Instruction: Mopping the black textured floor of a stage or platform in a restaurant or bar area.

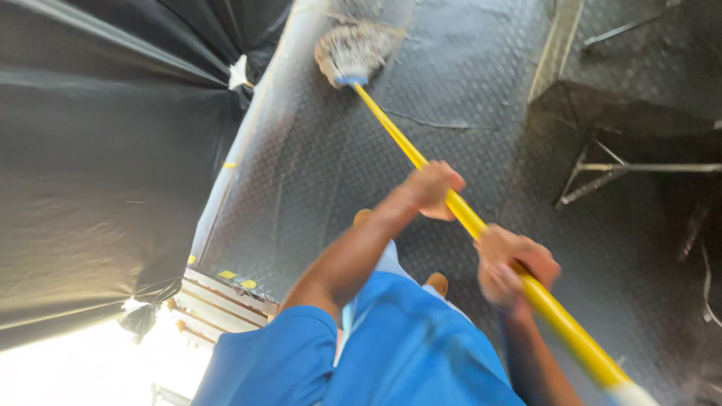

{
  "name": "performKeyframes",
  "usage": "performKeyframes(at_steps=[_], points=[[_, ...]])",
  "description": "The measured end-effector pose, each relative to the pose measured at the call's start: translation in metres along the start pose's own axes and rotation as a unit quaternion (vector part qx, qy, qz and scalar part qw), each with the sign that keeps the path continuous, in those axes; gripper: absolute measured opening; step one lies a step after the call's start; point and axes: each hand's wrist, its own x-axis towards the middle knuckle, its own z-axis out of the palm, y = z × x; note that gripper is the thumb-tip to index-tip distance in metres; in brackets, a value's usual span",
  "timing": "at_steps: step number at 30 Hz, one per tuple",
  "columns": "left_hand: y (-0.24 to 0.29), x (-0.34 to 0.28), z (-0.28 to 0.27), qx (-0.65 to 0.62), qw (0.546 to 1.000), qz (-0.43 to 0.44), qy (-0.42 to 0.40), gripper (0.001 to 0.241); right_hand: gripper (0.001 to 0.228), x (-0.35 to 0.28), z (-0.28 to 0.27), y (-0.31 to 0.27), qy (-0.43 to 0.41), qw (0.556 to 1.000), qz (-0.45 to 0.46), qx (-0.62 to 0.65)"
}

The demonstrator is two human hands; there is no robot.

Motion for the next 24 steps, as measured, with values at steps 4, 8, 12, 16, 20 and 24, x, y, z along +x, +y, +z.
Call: performKeyframes(at_steps=[4, 8, 12, 16, 20, 24], points=[[0.051, -0.053, 0.064, 0.352, 0.904, 0.231, -0.069, 0.029, 0.019, -0.014, -0.059, -0.067, 0.033, 0.999, 0.015, 0.005], [0.053, -0.103, 0.063, 0.307, 0.908, 0.284, 0.015, 0.034, 0.013, -0.016, -0.044, -0.1, -0.034, 0.995, 0.09, -0.004], [0.035, -0.116, 0.033, 0.245, 0.899, 0.359, 0.06, 0.031, 0.034, -0.021, -0.018, -0.078, -0.157, 0.987, -0.006, -0.014], [0.005, -0.071, 0.019, 0.205, 0.9, 0.37, 0.107, 0.035, 0.032, 0.001, 0.005, -0.036, -0.066, 0.991, -0.103, 0.048], [-0.012, -0.038, -0.005, 0.205, 0.896, 0.379, 0.109, 0.038, 0.038, 0.009, 0.014, 0.0, -0.057, 0.993, -0.088, 0.049], [-0.028, -0.021, -0.041, 0.2, 0.892, 0.393, 0.098, 0.041, 0.038, 0.018, 0.041, 0.03, -0.078, 0.993, -0.088, 0.031]])
